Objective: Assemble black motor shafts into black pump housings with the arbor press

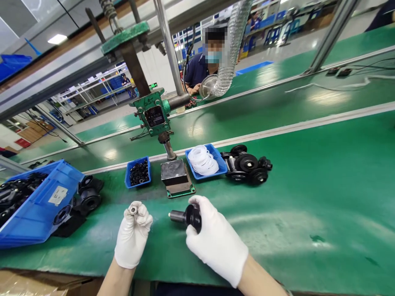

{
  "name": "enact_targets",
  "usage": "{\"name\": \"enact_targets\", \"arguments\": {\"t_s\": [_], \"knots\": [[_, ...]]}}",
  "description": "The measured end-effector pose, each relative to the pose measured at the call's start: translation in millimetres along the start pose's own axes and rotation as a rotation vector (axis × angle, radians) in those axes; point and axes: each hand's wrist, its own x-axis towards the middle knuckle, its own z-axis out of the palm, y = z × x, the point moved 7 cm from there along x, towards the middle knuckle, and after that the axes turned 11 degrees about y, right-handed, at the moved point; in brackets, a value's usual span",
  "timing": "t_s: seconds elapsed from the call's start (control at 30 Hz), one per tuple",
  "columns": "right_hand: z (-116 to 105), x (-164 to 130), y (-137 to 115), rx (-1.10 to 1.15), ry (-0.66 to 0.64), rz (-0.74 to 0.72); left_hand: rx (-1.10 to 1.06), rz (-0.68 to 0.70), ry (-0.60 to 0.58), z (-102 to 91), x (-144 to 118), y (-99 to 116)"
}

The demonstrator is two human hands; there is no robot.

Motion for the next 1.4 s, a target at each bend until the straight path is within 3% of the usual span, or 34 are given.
{"name": "enact_targets", "arguments": {"t_s": [0.1,0.2,0.3,0.5,0.7,0.8,0.93,1.0,1.07,1.2,1.4], "knots": [[-4.8,0.1,11.0,0.235,-0.009,0.062,-0.007,-0.044,-0.001,-3.4,0.0,-6.8],[-5.8,-0.9,5.5,0.464,-0.015,0.011,0.028,-0.073,-0.015,-3.6,0.4,-12.2],[-9.4,-0.8,-7.5,0.551,0.021,-0.059,0.102,-0.089,-0.006,-5.4,-0.3,-16.6],[-13.0,0.3,-29.2,0.401,0.116,-0.164,0.292,-0.048,-0.018,-5.8,-4.5,-18.5],[-10.0,0.0,-40.1,0.289,0.099,-0.236,0.558,0.092,-0.070,0.3,-1.6,-7.3],[-13.8,-5.5,-48.8,0.208,0.134,-0.389,0.653,0.141,-0.084,-0.2,3.9,1.6],[-16.6,-19.2,-60.3,0.123,0.237,-0.669,0.774,0.145,-0.191,4.8,7.5,3.8],[-15.1,-17.2,-56.3,0.175,0.254,-0.632,0.777,0.181,-0.195,9.7,6.6,4.2],[-11.1,-8.4,-46.2,0.275,0.237,-0.484,0.732,0.201,-0.143,14.9,4.5,3.1],[2.3,9.3,-29.6,0.409,0.148,-0.281,0.574,0.117,-0.034,24.1,-1.4,-5.8],[11.1,28.8,-24.3,0.513,0.047,-0.255,0.446,0.117,-0.140,31.1,-5.0,-6.4]]}}
